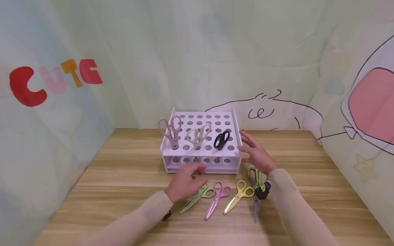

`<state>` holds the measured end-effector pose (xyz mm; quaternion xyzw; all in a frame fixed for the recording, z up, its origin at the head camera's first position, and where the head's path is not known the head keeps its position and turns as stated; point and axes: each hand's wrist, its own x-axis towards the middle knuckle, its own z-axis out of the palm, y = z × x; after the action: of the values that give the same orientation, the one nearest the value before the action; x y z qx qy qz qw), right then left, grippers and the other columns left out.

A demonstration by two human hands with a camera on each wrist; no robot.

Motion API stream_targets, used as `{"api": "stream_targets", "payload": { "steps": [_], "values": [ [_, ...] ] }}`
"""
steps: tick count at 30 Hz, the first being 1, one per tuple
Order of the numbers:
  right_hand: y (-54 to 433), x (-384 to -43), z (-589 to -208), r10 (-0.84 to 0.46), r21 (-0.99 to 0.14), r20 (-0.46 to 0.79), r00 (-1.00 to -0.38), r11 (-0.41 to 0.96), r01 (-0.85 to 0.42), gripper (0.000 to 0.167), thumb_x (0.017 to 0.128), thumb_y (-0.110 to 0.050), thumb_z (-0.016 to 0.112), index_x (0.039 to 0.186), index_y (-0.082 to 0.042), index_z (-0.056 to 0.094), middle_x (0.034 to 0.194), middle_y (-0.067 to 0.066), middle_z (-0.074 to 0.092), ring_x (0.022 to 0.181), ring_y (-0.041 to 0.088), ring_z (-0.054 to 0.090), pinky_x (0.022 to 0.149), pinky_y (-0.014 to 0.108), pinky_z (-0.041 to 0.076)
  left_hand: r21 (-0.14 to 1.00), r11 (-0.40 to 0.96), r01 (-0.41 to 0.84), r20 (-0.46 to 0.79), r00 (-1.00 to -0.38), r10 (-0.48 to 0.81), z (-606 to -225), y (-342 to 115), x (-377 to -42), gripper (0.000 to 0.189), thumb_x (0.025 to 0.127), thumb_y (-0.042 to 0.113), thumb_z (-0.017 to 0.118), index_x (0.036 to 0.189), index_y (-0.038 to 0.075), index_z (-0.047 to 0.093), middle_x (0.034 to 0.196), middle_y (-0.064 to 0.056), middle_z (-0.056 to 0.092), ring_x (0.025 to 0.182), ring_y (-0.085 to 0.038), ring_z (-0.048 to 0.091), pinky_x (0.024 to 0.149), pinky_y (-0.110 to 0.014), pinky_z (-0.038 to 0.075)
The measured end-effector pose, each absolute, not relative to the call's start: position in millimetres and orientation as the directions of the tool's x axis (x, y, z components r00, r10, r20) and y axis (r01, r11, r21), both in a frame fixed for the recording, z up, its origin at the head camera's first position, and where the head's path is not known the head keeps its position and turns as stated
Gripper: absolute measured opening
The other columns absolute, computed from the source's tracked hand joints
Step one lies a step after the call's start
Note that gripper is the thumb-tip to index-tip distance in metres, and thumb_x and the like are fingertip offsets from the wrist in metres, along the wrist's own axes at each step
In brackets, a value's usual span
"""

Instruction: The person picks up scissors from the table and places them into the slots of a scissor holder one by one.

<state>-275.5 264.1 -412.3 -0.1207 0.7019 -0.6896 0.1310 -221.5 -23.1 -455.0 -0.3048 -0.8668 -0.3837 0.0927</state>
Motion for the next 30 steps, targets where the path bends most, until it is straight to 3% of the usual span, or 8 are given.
{"api": "stream_targets", "payload": {
  "steps": [10, 18, 25, 30],
  "values": [
    [264, -280, -414, -0.359, -0.999, -0.031, -0.933, -0.003, 0.034, 0.072, 0.103, -0.014, 0.046, 0.16, -0.019, 0.003, 0.164, 0.016, -0.003, 0.141, 0.047, 0.023, 0.103, 0.066, 0.036, 0.553, 0.633, 0.542, 0.277, -0.836, 0.474, -456, -25, -218, 0.039, 0.083, 0.023, 0.079, 0.117, 0.007, 0.067, 0.103, -0.006, 0.068, 0.091, -0.018, 0.062, 0.078, -0.029, 0.053],
    [266, -282, -411, -0.391, -0.999, -0.024, -0.92, -0.025, 0.036, 0.073, 0.103, -0.013, 0.045, 0.16, -0.022, 0.001, 0.164, 0.015, -0.006, 0.135, 0.041, 0.032, 0.102, 0.062, 0.038, 0.547, 0.648, 0.53, 0.246, -0.842, 0.48, -458, -26, -219, 0.039, 0.082, 0.021, 0.077, 0.117, 0.007, 0.068, 0.107, -0.007, 0.068, 0.094, -0.02, 0.063, 0.079, -0.03, 0.053],
    [265, -286, -413, -0.406, -0.997, -0.02, -0.914, -0.062, 0.05, 0.074, 0.102, -0.01, 0.043, 0.16, -0.023, -0.001, 0.164, 0.015, -0.008, 0.142, 0.047, 0.018, 0.103, 0.063, 0.036, 0.522, 0.679, 0.517, 0.177, -0.844, 0.506, -459, -27, -217, 0.046, 0.081, 0.023, 0.078, 0.123, 0.009, 0.066, 0.113, -0.005, 0.067, 0.098, -0.02, 0.064, 0.083, -0.03, 0.053],
    [267, -288, -415, -0.409, -0.997, -0.014, -0.912, -0.069, 0.047, 0.074, 0.101, -0.009, 0.042, 0.16, -0.022, -0.001, 0.164, 0.017, -0.007, 0.141, 0.047, 0.019, 0.103, 0.063, 0.036, 0.491, 0.71, 0.505, 0.123, -0.847, 0.517, -461, -26, -217, 0.052, 0.079, 0.029, 0.081, 0.124, 0.009, 0.065, 0.118, -0.004, 0.066, 0.104, -0.019, 0.063, 0.087, -0.033, 0.053]
  ]
}}
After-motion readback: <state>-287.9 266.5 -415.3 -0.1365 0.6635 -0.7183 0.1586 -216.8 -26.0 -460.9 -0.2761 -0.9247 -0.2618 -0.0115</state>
